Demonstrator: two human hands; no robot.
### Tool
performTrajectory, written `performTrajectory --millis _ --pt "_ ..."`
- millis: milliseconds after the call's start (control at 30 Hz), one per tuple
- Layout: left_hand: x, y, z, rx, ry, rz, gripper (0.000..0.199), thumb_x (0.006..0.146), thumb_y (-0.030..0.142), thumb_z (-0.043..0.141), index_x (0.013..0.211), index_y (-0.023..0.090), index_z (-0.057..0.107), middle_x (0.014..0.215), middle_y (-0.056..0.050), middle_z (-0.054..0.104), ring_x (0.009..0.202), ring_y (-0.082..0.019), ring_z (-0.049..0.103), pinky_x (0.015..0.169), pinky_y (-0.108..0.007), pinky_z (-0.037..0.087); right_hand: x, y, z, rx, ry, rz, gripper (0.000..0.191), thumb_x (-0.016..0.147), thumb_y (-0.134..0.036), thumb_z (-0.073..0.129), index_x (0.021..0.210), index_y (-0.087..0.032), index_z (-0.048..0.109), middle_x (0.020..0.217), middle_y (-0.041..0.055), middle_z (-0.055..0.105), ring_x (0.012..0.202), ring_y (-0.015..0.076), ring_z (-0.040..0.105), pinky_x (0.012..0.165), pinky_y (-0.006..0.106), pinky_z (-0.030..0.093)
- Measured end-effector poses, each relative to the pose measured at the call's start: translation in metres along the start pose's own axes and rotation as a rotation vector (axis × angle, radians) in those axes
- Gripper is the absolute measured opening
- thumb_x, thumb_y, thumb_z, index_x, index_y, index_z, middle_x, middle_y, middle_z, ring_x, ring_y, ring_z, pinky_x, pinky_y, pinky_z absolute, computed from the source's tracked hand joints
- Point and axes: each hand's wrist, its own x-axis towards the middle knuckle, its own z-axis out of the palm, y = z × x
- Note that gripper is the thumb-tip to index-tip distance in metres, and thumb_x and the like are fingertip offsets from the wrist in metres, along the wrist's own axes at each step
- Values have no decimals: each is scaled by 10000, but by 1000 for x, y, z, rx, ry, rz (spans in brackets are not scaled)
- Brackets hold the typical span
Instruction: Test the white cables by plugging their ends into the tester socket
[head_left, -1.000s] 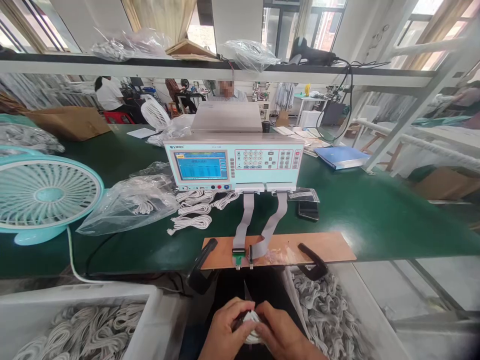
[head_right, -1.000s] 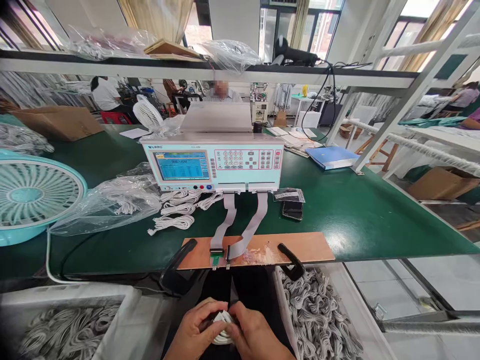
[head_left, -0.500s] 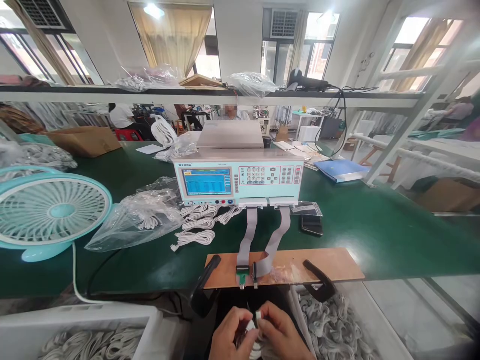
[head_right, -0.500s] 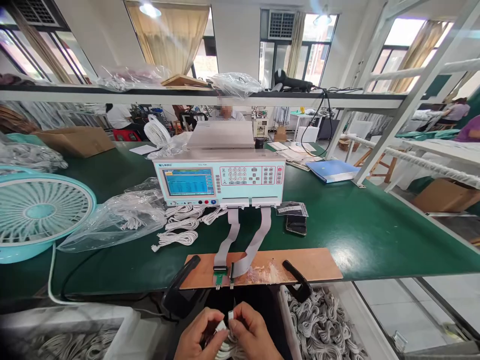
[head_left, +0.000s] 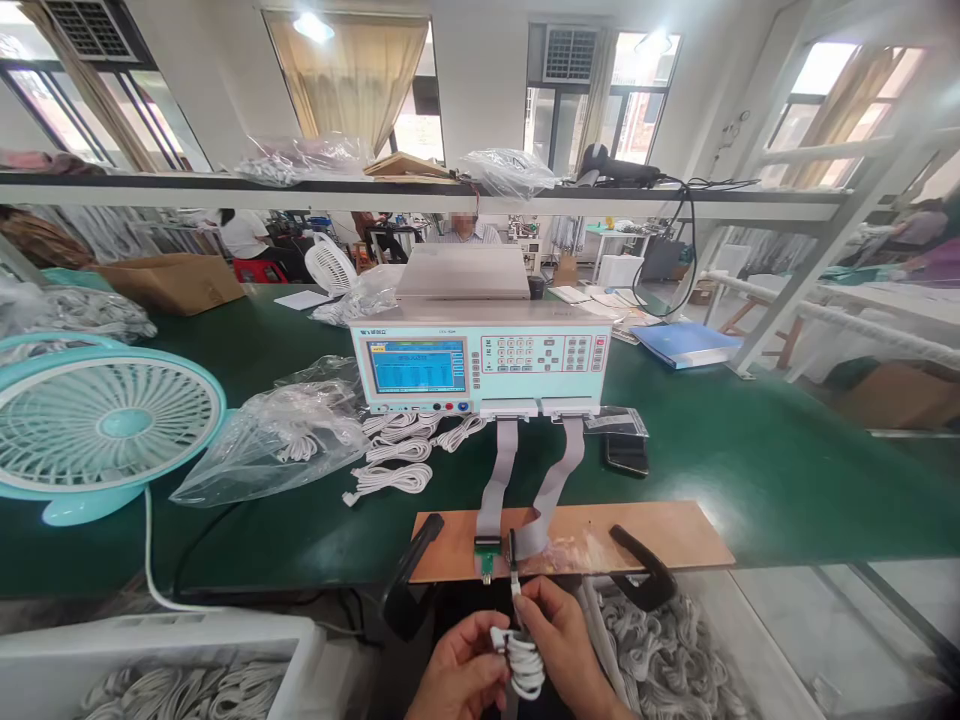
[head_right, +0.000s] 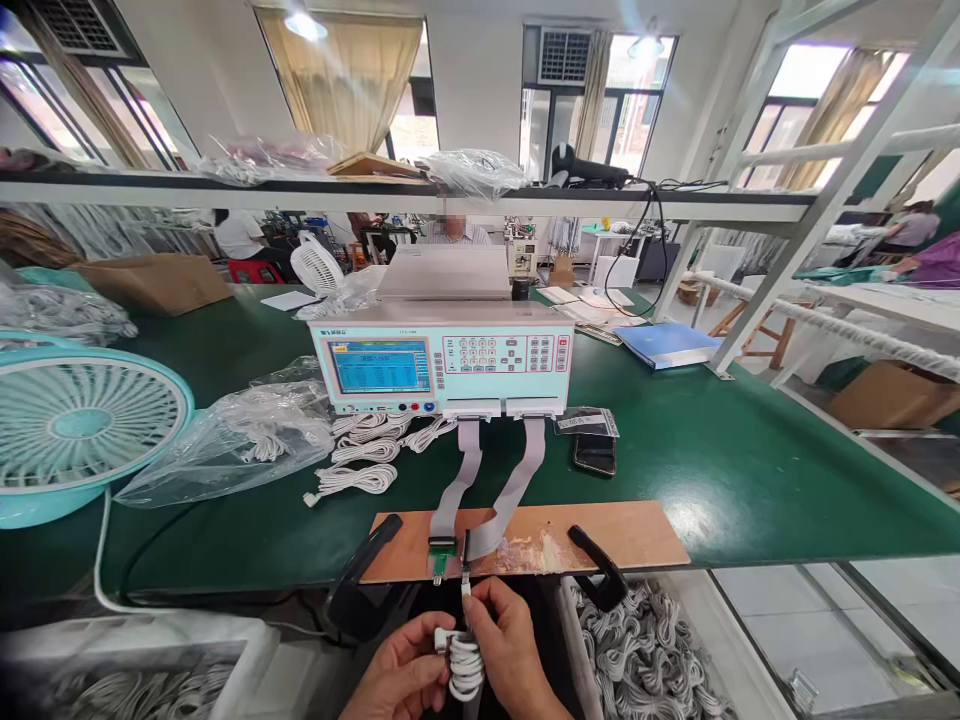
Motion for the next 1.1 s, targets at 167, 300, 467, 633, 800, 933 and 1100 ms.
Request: performTrajectory --millis 167,300,467,633,800,933,1100 --pt "3 2 6 319 95 149 297 658 411 672 733 132 604 439 49 500 364 -65 416 349 -168 357 3 0 1 126 -3 43 277 750 -400 600 629 -158 540 550 -44 442 520 114 375 500 222 320" --pt "3 16 12 617 109 299 300 781 401 531 612 154 537 491 60 428 407 -58 361 373 -159 299 5 -3 6 263 7 154 304 683 -424 659 610 -148 556 532 -39 466 497 107 374 488 223 322" --pt "3 31 18 691 110 371 301 779 325 537 531 155 535 575 32 464 508 -94 426 462 -182 341 5 -6 12 415 55 233 316 624 -438 711 612 -145 591 537 -26 521 482 109 397 485 227 334" --pt "8 25 20 507 205 414 277 719 331 598 519 140 588 570 13 511 561 -125 447 542 -206 366 3 -8 15 457 75 234 287 625 -411 723 613 -147 609 555 -24 546 508 115 423 529 225 354" --pt "15 13 14 356 230 383 268 692 348 635 541 136 574 528 33 459 532 -102 385 516 -197 330 3 -8 13 386 100 211 287 628 -404 722 600 -145 602 542 -26 517 516 117 413 532 225 348" --pt "14 7 18 221 261 359 229 726 338 615 619 139 579 539 38 457 535 -100 403 516 -197 334 2 -11 13 352 89 204 289 641 -426 707 617 -154 611 556 -19 532 536 137 447 561 240 374" --pt "10 2 25 178 259 348 229 761 339 582 683 125 587 610 4 525 579 -114 448 558 -219 366 1 -15 13 376 73 225 281 612 -420 729 633 -160 622 566 -18 552 560 150 477 585 251 393"
